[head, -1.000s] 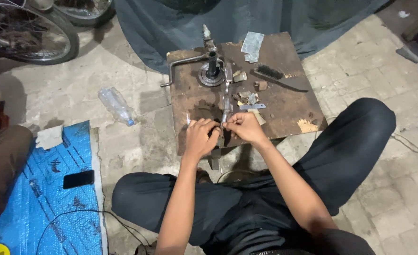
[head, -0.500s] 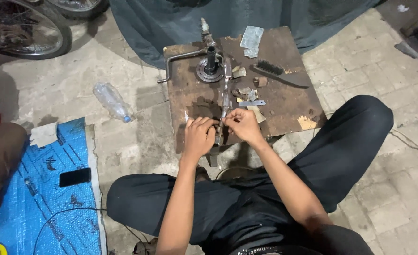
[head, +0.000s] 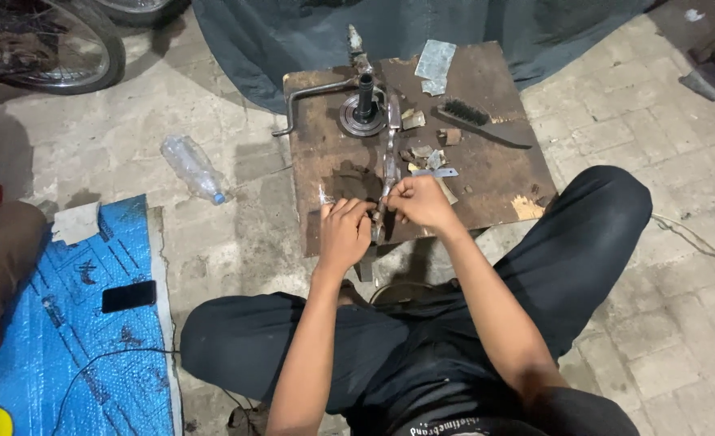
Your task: The person sits on the floor and scrubs a metal rod with a dark cloth. They rotate the rod to clean different sections and occasionally wipe the cloth on the workbench.
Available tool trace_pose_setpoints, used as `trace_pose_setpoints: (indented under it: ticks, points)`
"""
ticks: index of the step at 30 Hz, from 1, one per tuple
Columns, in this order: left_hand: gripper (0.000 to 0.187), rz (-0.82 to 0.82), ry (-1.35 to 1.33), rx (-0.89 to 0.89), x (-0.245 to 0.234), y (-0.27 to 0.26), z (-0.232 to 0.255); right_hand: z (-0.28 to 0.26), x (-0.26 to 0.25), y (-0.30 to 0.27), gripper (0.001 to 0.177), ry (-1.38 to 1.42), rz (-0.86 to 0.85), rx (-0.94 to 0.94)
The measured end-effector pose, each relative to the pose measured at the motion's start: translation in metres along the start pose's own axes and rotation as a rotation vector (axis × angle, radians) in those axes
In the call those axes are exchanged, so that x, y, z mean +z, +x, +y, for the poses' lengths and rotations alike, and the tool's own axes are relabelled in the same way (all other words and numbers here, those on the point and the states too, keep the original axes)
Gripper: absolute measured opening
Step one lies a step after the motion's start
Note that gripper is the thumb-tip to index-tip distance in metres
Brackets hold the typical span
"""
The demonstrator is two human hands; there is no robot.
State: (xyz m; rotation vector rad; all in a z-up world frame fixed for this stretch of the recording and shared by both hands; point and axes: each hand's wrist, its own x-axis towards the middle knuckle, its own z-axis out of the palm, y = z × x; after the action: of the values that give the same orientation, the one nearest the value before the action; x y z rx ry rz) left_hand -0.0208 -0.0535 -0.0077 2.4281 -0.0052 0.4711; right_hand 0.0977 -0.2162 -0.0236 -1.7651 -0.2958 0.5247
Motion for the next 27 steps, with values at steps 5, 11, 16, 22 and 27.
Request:
trace_pose_setpoints:
  ticks: [5,11,16,22,27]
  points:
    - [0.030,0.017,-0.025,0.024,-0.006,0.007,0.001,0.000,-0.003,0.002,0.012,0.052,-0.049,0.015]
    - [0.032,0.010,-0.029,0.031,-0.005,0.003,0.000,0.011,0.005,-0.013,0.010,0.132,-0.039,0.028]
    - [0.035,0.022,-0.021,0.034,-0.004,0.001,-0.002,0.016,0.013,-0.010,0.007,0.212,0.072,-0.027]
    - [0.037,0.015,-0.048,0.048,-0.006,0.000,-0.001,0.021,0.013,-0.006,0.010,0.192,0.101,-0.090]
    - [0.040,0.010,-0.105,0.058,-0.011,0.001,0.004,0.023,0.013,-0.003,0.015,0.242,0.154,-0.088]
